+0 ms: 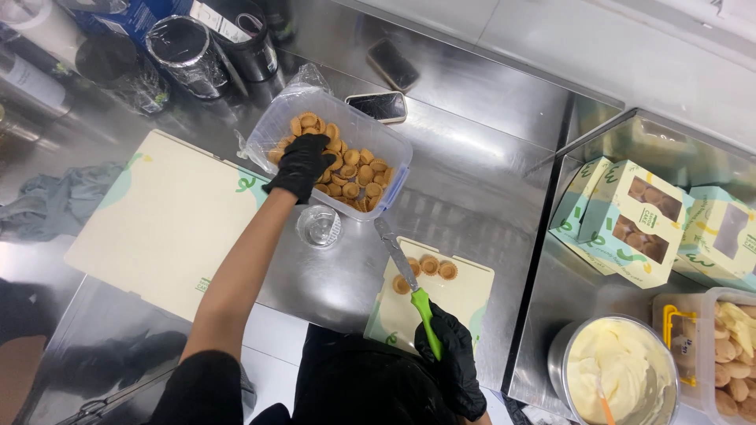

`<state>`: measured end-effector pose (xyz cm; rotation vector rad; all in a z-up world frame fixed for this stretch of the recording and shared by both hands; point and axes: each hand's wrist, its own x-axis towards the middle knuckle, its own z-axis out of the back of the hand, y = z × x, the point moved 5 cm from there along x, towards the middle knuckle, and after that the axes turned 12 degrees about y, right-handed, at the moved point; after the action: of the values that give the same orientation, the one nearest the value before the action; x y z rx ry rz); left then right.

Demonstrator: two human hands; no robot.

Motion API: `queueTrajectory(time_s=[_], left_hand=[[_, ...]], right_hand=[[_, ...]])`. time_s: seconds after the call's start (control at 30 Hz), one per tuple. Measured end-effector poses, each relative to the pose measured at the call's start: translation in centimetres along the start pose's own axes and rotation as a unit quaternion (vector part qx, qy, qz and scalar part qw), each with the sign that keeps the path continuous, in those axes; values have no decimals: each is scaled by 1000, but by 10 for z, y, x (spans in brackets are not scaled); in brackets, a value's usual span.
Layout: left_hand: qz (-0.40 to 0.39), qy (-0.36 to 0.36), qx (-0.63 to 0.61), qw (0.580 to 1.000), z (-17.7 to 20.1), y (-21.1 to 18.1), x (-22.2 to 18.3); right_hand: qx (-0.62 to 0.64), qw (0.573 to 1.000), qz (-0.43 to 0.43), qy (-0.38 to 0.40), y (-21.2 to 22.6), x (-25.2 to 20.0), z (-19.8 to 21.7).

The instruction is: Packaging small pastry shells from a storage container into cardboard trays and boxes using an offset spatula.

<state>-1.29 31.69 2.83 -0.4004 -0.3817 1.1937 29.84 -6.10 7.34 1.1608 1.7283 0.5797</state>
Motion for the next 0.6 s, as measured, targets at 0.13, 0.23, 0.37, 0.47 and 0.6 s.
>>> queueTrajectory(time_s=[0.13, 0.23, 0.37, 0.47, 0.6], left_hand=[[10, 96, 96, 991, -89, 59, 47], [35, 72, 135, 988, -117, 90, 67], [24, 59, -185, 981, -23, 3, 35], [67, 124, -489, 861, 23, -67, 4], [68, 223, -663, 711, 54, -148, -56]], right_hand=[[-20, 1000, 5, 7, 13, -11, -12], [-23, 1000, 18, -1, 17, -16, -9], [-22, 999, 3, -32, 11, -15, 2], [-11, 999, -11, -33, 22, -16, -9], [36, 999, 24, 26, 33, -12, -22]])
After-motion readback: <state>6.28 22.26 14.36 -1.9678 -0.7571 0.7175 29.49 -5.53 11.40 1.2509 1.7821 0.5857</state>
